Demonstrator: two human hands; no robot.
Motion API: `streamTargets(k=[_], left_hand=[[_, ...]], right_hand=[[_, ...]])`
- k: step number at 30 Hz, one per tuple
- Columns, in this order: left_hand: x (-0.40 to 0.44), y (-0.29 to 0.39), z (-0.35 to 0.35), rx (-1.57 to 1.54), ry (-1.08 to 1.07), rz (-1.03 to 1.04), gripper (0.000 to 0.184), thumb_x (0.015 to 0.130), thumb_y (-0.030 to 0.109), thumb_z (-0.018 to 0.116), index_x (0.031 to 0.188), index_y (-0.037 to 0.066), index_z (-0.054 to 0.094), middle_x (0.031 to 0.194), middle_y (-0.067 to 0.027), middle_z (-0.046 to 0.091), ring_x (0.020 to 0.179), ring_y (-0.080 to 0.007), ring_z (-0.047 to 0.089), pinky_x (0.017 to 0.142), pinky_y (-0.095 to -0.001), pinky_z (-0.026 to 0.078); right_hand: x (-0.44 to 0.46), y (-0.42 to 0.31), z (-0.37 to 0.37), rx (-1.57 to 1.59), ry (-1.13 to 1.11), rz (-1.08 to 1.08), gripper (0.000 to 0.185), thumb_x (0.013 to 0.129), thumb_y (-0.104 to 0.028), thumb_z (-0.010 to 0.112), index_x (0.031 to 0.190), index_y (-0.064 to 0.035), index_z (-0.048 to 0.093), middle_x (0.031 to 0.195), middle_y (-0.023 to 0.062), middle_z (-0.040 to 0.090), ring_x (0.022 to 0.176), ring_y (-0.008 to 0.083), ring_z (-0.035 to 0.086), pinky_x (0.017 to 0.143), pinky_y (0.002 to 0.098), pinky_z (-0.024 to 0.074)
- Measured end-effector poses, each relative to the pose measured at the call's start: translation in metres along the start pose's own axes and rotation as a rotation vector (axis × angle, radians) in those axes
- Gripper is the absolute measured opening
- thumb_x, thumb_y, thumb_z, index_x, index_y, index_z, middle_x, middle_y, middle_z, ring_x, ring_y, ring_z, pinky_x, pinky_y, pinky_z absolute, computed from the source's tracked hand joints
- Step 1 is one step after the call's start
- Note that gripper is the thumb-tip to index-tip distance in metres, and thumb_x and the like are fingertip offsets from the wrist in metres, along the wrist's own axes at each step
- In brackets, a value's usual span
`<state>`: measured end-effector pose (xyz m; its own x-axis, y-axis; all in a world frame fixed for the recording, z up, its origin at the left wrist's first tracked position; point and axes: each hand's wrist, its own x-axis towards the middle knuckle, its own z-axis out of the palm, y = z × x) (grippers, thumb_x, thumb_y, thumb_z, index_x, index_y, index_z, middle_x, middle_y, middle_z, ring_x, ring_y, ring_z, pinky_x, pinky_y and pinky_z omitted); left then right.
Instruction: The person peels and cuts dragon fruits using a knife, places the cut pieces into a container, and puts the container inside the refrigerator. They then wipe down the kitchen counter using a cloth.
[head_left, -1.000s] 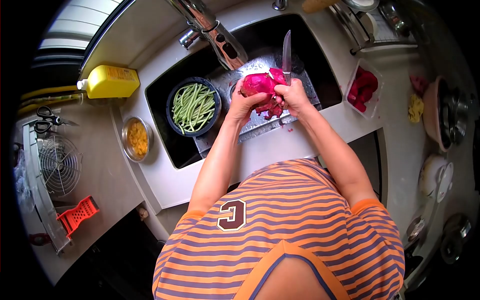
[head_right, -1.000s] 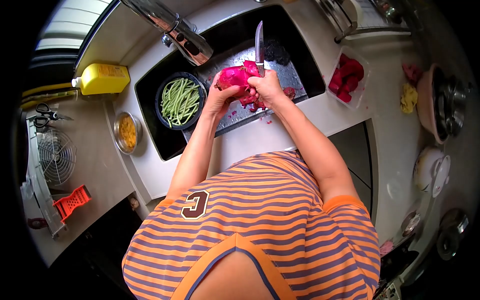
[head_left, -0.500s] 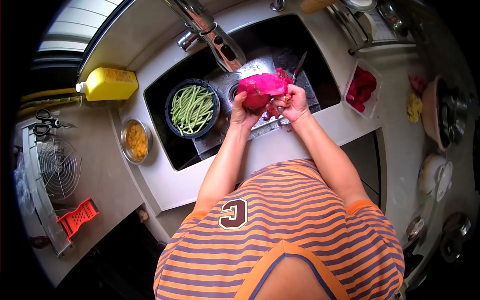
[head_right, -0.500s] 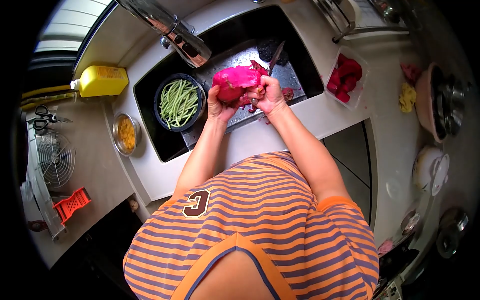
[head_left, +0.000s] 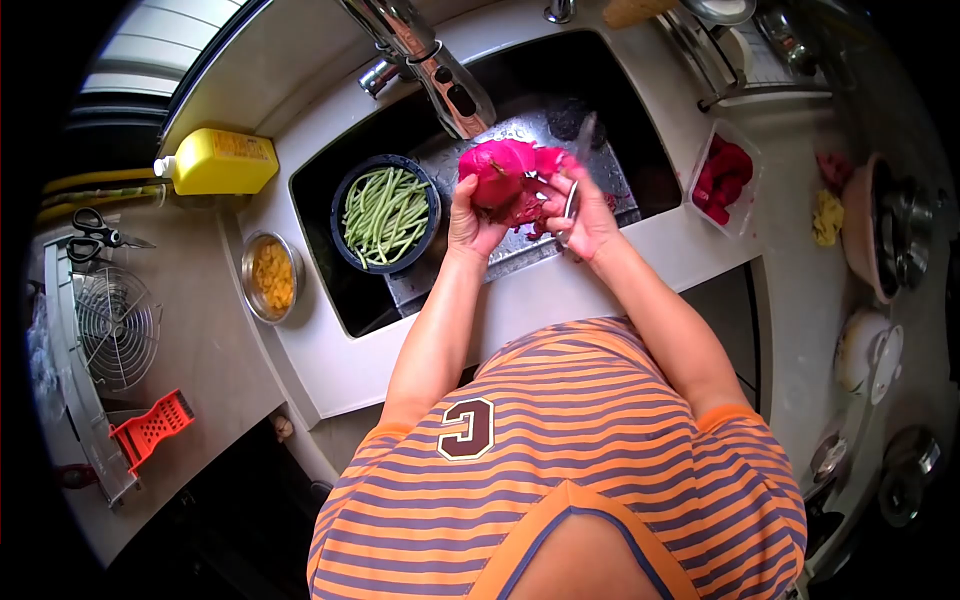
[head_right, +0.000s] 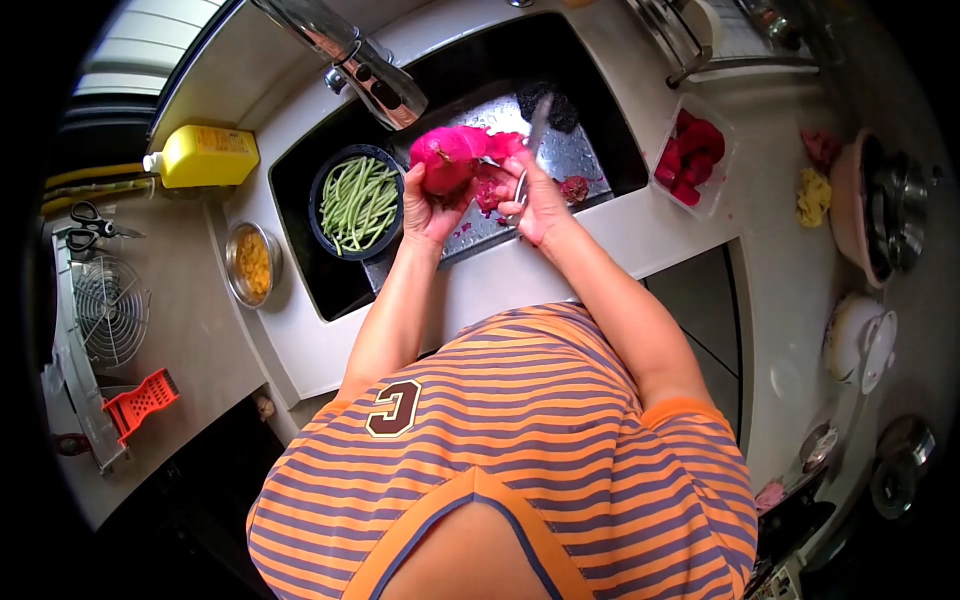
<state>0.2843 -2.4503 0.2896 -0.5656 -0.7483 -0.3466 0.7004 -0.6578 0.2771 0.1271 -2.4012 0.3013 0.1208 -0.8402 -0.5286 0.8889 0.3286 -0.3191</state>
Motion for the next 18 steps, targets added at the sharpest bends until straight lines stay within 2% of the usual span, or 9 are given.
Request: streamTargets(k=[1, 2, 3, 5, 8, 12, 15, 18], left_hand=[[0.003, -0.001, -0.004, 0.04, 0.0, 0.008, 0.066, 0.064, 0.029, 0.075, 0.12, 0.009, 0.047, 0.116, -0.0088, 0.054, 0.107, -0.0276, 0.052, 0.086, -0.0423, 0.049], [0.003, -0.002, -0.008, 0.048, 0.016, -0.013, 0.067, 0.064, 0.027, 0.075, 0.121, 0.007, 0.047, 0.117, -0.0099, 0.054, 0.108, -0.0284, 0.052, 0.091, -0.0438, 0.046], [0.002, -0.003, -0.006, 0.081, 0.019, -0.011, 0.067, 0.064, 0.026, 0.075, 0.121, 0.007, 0.046, 0.118, -0.0101, 0.054, 0.108, -0.0285, 0.052, 0.093, -0.0446, 0.044], [-0.001, -0.002, -0.002, 0.149, 0.03, -0.003, 0.067, 0.064, 0.025, 0.076, 0.121, 0.007, 0.046, 0.118, -0.0105, 0.053, 0.109, -0.0287, 0.051, 0.097, -0.0463, 0.041], [0.0, 0.0, -0.011, 0.22, -0.022, -0.018, 0.068, 0.063, 0.023, 0.076, 0.122, 0.007, 0.045, 0.119, -0.0113, 0.053, 0.111, -0.0291, 0.051, 0.1, -0.048, 0.038], [-0.002, 0.0, -0.01, 0.261, -0.061, -0.061, 0.071, 0.063, 0.026, 0.076, 0.123, 0.007, 0.044, 0.119, -0.0111, 0.053, 0.11, -0.0287, 0.051, 0.098, -0.0472, 0.04], [-0.003, -0.002, -0.016, 0.31, -0.011, -0.054, 0.073, 0.062, 0.031, 0.075, 0.123, 0.005, 0.044, 0.118, -0.0114, 0.054, 0.109, -0.0282, 0.053, 0.096, -0.046, 0.042], [-0.004, -0.003, -0.012, 0.321, -0.023, -0.061, 0.076, 0.061, 0.035, 0.075, 0.123, 0.004, 0.044, 0.117, -0.0135, 0.055, 0.103, -0.0297, 0.057, 0.094, -0.0454, 0.043]], right_hand=[[0.002, 0.006, 0.003, -0.075, 0.065, -0.017, 0.029, 0.077, -0.032, 0.067, 0.096, -0.0127, 0.059, 0.077, -0.0002, 0.059, 0.054, 0.0052, 0.048, 0.037, 0.0165, 0.0294], [0.004, 0.008, 0.007, -0.186, 0.139, -0.031, 0.025, 0.076, -0.025, 0.07, 0.093, -0.0118, 0.059, 0.075, -0.0008, 0.058, 0.053, 0.005, 0.048, 0.037, 0.0166, 0.0292], [0.007, 0.011, 0.005, -0.336, 0.174, -0.093, 0.02, 0.077, -0.024, 0.069, 0.088, -0.0111, 0.059, 0.073, -0.0007, 0.058, 0.052, 0.0052, 0.048, 0.037, 0.0171, 0.0291], [0.01, 0.008, 0.002, -0.412, 0.165, -0.146, 0.016, 0.077, -0.021, 0.069, 0.083, -0.0098, 0.059, 0.069, -0.0003, 0.058, 0.052, 0.0055, 0.05, 0.037, 0.0177, 0.0307], [0.012, 0.002, -0.008, -0.563, 0.078, -0.236, 0.012, 0.079, -0.015, 0.064, 0.083, -0.0055, 0.058, 0.064, 0.003, 0.058, 0.047, 0.0083, 0.052, 0.036, 0.0181, 0.0348], [0.009, -0.005, -0.001, -0.767, 0.007, -0.282, 0.009, 0.078, -0.007, 0.059, 0.076, 0.0015, 0.058, 0.058, 0.0112, 0.06, 0.043, 0.0157, 0.058, 0.037, 0.0241, 0.0454], [0.011, -0.007, 0.003, -0.743, 0.052, -0.243, 0.006, 0.075, -0.006, 0.062, 0.073, -0.0003, 0.06, 0.058, 0.0045, 0.059, 0.042, 0.0093, 0.053, 0.037, 0.0204, 0.041], [0.016, -0.004, 0.0, -0.681, 0.087, -0.235, 0.007, 0.075, -0.005, 0.062, 0.073, 0.0016, 0.06, 0.057, 0.006, 0.059, 0.042, 0.0107, 0.053, 0.038, 0.0212, 0.0431]])
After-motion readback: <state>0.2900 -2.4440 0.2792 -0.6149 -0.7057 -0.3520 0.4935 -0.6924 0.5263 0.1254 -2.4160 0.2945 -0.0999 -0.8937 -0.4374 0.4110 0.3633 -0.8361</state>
